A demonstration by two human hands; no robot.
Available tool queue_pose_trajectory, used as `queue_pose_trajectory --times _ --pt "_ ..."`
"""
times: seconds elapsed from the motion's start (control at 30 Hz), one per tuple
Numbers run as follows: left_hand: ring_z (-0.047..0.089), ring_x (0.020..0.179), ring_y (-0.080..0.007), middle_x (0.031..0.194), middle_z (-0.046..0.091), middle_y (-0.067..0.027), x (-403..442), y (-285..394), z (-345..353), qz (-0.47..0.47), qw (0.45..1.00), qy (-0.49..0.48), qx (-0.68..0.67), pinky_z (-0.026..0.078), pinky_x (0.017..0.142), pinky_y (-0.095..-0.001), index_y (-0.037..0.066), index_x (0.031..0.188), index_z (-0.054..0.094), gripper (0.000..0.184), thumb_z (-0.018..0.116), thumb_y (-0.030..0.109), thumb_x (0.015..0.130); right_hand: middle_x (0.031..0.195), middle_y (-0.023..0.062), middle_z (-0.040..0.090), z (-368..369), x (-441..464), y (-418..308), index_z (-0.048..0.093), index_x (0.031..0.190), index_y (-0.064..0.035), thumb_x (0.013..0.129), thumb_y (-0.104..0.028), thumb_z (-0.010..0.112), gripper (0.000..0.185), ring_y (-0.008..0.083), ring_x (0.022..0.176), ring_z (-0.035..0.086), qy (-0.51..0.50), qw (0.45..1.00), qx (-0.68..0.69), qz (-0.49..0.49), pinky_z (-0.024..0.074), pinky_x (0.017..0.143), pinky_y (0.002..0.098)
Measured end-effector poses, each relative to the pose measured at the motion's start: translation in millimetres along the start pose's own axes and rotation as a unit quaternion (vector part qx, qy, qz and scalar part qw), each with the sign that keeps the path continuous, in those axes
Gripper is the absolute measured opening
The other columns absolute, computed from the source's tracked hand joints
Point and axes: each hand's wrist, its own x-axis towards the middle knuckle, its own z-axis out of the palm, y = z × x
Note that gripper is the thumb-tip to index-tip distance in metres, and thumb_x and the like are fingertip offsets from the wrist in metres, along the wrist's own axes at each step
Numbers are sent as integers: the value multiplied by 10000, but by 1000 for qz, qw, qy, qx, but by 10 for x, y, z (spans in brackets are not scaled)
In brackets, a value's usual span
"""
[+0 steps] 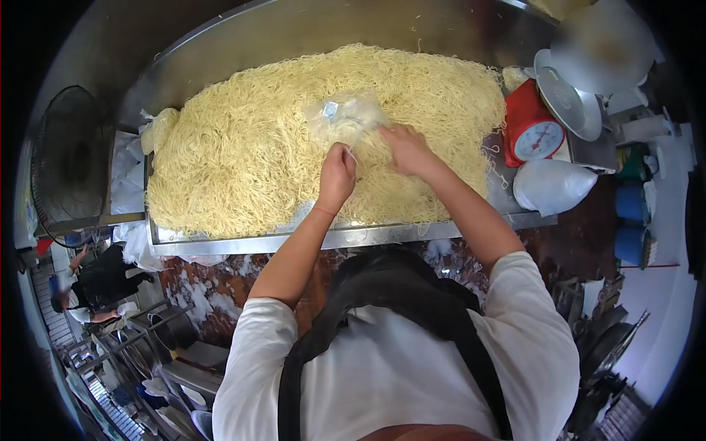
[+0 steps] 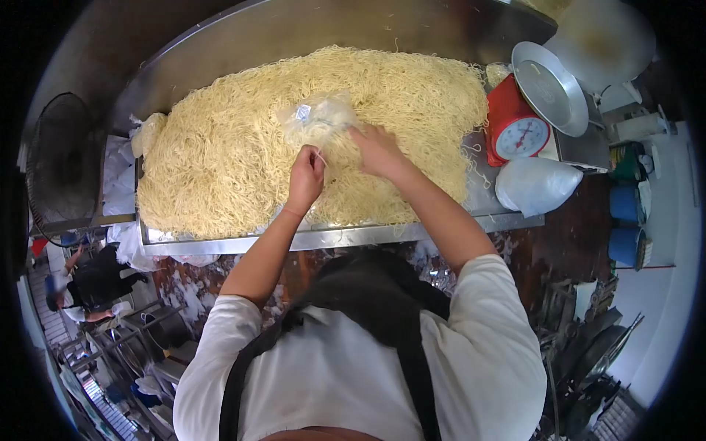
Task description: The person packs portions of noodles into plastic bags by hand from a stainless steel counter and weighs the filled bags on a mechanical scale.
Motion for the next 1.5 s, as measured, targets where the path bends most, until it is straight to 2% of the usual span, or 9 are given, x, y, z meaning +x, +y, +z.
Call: queue_pose_trajectory --times 0.17,0.2,0.27,0.37,0.4,0.47,0.7,1.13,1.5 --pt "596 727 -419 788 585 -229 -27 154 173 -7 998 -56 -39 472 653 -445 28 936 548 29 534 46 919 1274 200 585 447 396 134 456 1399 -54 784 -111 707 666 342 1099 608 -36 983 179 -25 503 902 378" --pt "596 637 -275 704 581 -146 -57 242 193 39 997 -56 -38 489 631 -365 24 930 539 16 552 32 927 1237 180 617 524 570 147 503 1365 -50 783 -72 688 612 323 1057 633 11 964 262 -46 523 862 377" --pt "606 651 -267 720 589 -146 -168 520 156 60 990 -98 -83 493 643 -354 22 915 541 16 554 19 923 1154 135 662 421 804 -28 568 1297 -54 835 -84 658 471 232 1002 656 -84 691 715 67 529 841 334" --pt "619 681 -237 760 611 -138 -114 809 118 62 981 -128 -130 499 675 -317 12 902 565 22 582 17 916 1156 122 656 -46 710 -458 555 1319 -57 874 -112 636 456 176 1014 636 20 643 753 138 523 846 281" --pt "621 682 -239 760 613 -135 -21 733 130 62 982 -125 -125 501 679 -312 10 903 572 24 588 22 916 1212 124 629 -219 728 -420 508 1379 -74 848 -94 658 552 188 1088 607 -44 795 575 189 497 926 292" --pt "643 811 -265 878 641 -138 136 631 -11 -32 976 -192 -99 510 747 -339 16 983 591 166 685 73 859 1240 149 618 -34 528 -193 477 1403 -78 849 -89 649 580 224 1138 590 -94 869 482 55 497 960 327" --pt "539 1178 -356 1225 599 -167 547 303 164 332 867 -151 339 393 1049 -460 57 1283 547 656 799 177 690 1407 223 478 71 -330 220 379 1467 -92 808 -143 729 747 360 1294 466 -31 964 259 45 383 1079 399" --pt "657 704 -312 777 688 -161 1086 1197 -1208 212 868 -311 324 537 690 -408 90 1000 715 334 672 81 669 1403 210 415 161 -432 -167 152 1545 -99 667 -211 866 1137 365 1353 357 107 969 95 199 165 1153 597" --pt "630 812 -308 879 674 -120 1209 1807 -1848 371 880 -93 281 487 766 -382 82 1004 681 403 820 139 630 1195 235 581 108 -700 2118 417 1449 -139 757 -15 676 749 383 1150 549 152 922 21 355 487 937 451"
